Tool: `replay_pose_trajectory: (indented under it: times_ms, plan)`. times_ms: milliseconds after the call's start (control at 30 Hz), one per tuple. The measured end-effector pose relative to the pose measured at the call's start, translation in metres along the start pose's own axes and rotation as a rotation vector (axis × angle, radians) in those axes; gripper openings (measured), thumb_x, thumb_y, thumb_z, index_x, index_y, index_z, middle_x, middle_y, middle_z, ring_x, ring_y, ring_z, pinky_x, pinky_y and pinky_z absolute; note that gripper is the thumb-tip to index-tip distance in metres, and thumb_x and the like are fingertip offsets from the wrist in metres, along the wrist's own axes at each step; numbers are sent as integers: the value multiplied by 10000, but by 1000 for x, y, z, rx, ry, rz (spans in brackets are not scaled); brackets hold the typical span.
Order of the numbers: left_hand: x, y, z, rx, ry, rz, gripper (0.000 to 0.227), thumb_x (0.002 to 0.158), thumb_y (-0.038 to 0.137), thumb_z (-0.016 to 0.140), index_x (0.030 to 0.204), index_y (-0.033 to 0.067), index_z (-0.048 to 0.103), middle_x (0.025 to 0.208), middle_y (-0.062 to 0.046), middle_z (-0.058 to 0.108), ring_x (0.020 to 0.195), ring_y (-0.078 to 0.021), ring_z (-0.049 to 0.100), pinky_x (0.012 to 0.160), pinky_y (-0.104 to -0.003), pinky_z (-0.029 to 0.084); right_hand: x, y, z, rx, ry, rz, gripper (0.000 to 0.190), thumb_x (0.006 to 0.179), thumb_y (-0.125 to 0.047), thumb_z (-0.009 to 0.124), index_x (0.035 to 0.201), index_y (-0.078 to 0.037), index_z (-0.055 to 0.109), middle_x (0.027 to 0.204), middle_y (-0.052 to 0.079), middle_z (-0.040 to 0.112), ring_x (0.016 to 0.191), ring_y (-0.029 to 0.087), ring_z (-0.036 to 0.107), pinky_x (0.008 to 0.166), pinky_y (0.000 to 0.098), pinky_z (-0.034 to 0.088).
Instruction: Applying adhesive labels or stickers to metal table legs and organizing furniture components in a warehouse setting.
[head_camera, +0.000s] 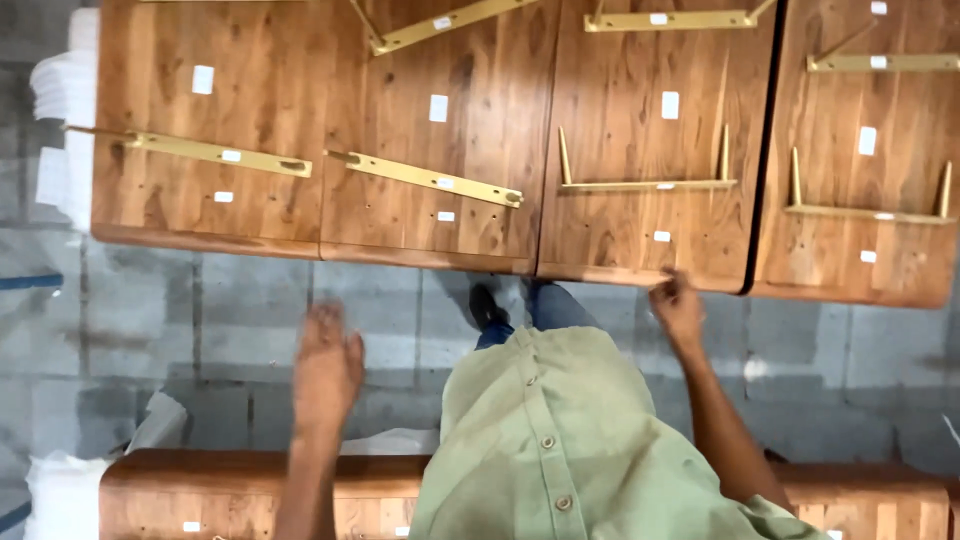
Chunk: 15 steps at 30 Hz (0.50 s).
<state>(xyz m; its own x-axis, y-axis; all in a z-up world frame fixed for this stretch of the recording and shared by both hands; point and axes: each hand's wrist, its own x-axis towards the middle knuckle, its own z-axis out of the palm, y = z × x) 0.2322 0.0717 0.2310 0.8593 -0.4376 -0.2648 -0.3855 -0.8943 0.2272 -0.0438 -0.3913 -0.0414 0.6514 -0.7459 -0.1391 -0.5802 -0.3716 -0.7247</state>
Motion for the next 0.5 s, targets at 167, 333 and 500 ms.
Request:
replay_pose_trajectory:
  times_ms: [167,333,500]
  plan:
    - [-59,-100,235,374,-1090,76,559,1007,311,595,1532,194,442,1601,-71,427,1448,-310,457,1167,-477,425,-78,135,59,-62,-236,359,475,830,-209,754,1259,-41,637,868,151,718,763,236,673,683,399,545]
    - [-159,-174,354,-218,-960,-73,619,944,387,672,1469,122,480,1368,-162,638,1207,-302,654,1032,-393,510,-127,256,106,-214,-664,452,416,864,-250,695,1241,-75,699,1077,159,755,946,286,718,830,396,563]
    - [-133,-189,320,-440,-782,-387,626,905,298,633,1485,102,503,1273,-155,717,1121,-259,701,992,-363,573,-60,185,118,-231,-692,530,496,802,-289,743,1253,-91,677,984,174,765,918,303,735,835,396,569]
